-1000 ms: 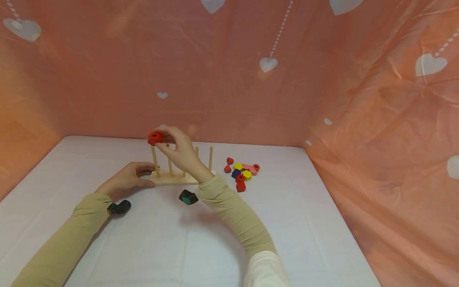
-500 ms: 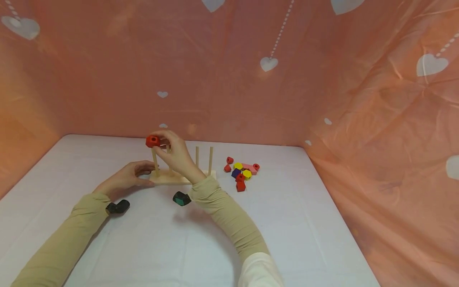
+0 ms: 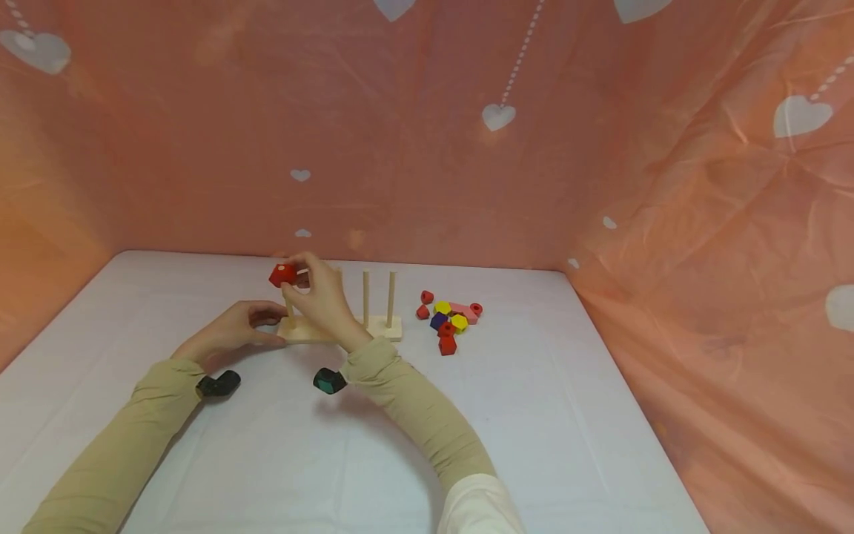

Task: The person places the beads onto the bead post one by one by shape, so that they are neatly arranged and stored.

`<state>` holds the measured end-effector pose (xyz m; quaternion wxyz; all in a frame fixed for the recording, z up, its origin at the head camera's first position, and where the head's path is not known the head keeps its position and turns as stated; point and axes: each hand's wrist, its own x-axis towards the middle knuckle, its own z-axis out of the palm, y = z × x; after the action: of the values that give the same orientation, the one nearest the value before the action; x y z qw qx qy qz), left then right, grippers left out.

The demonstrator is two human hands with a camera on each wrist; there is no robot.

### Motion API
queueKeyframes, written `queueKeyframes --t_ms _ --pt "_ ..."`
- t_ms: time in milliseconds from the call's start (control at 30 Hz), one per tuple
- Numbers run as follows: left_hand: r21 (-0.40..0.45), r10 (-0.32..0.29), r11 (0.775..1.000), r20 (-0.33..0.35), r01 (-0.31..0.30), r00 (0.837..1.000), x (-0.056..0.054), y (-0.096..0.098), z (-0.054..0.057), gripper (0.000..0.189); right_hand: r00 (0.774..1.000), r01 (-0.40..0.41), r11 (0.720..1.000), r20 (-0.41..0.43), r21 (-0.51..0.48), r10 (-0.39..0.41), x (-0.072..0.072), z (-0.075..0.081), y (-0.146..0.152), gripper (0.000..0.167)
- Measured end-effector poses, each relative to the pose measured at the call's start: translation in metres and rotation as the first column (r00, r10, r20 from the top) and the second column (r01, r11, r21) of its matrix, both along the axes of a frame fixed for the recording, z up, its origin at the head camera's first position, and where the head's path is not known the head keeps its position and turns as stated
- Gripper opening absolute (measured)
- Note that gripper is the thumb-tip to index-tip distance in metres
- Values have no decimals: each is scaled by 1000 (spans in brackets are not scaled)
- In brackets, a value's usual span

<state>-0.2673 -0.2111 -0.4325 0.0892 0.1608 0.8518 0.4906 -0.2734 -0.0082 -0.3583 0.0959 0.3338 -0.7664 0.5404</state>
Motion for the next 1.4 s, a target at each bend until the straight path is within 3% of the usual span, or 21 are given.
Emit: queueKeyframes --t_ms 233,500,667,800,933,1200,1400 --pt "-1 3 1000 -15 -3 1000 -3 -2 -6 59 995 36 998 91 -52 -31 1 -24 -3 37" --pt "53 -20 998 25 18 999 -1 -5 -2 60 989 55 998 138 16 -57 3 -43 0 27" --pt "68 -39 997 3 39 999 -1 -7 -1 59 972 72 997 224 27 -76 4 -55 0 26" --pt "79 -33 996 27 31 999 0 -6 -2 60 954 92 995 285 40 -99 6 -65 -1 26" --pt "99 -14 995 66 8 998 1 -5 -2 61 958 103 992 263 67 -117 7 -71 -2 27" --pt "94 -25 995 39 21 999 2 -5 -3 60 975 124 980 162 157 -150 9 -71 2 27" --pt "61 -37 997 19 36 999 -1 -5 -2 60 979 69 979 173 190 -103 13 -65 11 44"
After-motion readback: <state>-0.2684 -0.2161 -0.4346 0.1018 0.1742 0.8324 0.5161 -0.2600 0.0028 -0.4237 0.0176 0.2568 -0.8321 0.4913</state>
